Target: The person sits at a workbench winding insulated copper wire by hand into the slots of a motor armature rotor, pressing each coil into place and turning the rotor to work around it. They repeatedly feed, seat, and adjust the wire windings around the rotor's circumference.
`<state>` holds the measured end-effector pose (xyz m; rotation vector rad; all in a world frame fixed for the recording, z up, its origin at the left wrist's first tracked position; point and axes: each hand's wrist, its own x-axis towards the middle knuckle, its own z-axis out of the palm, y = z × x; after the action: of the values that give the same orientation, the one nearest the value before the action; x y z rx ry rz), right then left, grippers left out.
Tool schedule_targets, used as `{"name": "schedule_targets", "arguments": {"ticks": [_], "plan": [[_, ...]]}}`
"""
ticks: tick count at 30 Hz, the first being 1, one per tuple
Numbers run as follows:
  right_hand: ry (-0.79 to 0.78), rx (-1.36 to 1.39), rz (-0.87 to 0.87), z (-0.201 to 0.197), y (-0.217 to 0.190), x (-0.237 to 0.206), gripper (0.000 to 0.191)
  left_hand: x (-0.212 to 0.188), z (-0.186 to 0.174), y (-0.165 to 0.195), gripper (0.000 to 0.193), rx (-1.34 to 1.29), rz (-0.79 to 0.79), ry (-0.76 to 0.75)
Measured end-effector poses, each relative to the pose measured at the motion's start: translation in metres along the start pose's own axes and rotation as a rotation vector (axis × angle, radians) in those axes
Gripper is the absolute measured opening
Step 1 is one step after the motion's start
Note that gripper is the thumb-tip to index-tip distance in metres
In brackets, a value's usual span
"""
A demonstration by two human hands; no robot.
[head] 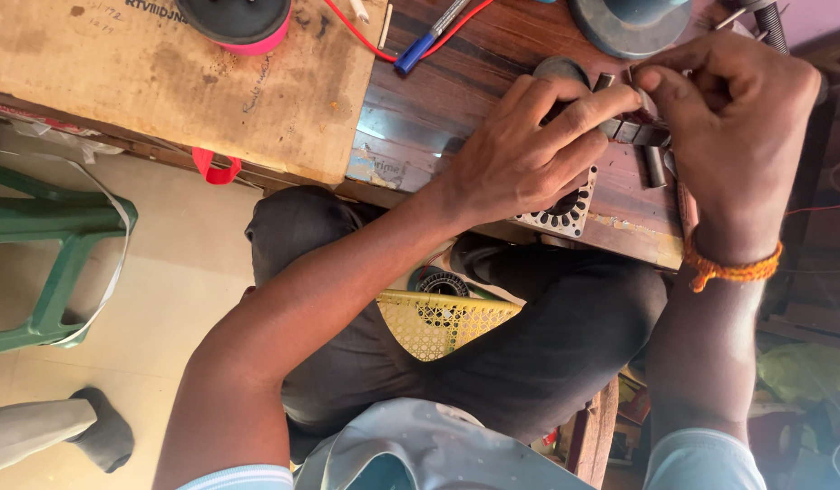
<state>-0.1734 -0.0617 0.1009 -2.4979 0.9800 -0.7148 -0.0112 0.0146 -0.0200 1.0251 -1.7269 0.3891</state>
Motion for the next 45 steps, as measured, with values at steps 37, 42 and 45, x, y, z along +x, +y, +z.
{"name": "schedule_targets", "arguments": {"ticks": [37, 42, 45], "plan": [[0.009, -0.040, -0.002, 0.006, 0.008, -0.085, 0.007, 0.012, -0.009, -0.011, 0.027, -0.230, -0.168, -0.099], [0.033, -0.049, -0.043, 0.034, 0.024, -0.090, 0.012, 0.003, -0.010, -0.011, 0.048, 0.002, 0.093, -0.111], [0.052, -0.089, -0.023, 0.038, 0.023, -0.091, 0.014, 0.000, -0.006, -0.011, 0.037, 0.082, 0.150, -0.122]]}}
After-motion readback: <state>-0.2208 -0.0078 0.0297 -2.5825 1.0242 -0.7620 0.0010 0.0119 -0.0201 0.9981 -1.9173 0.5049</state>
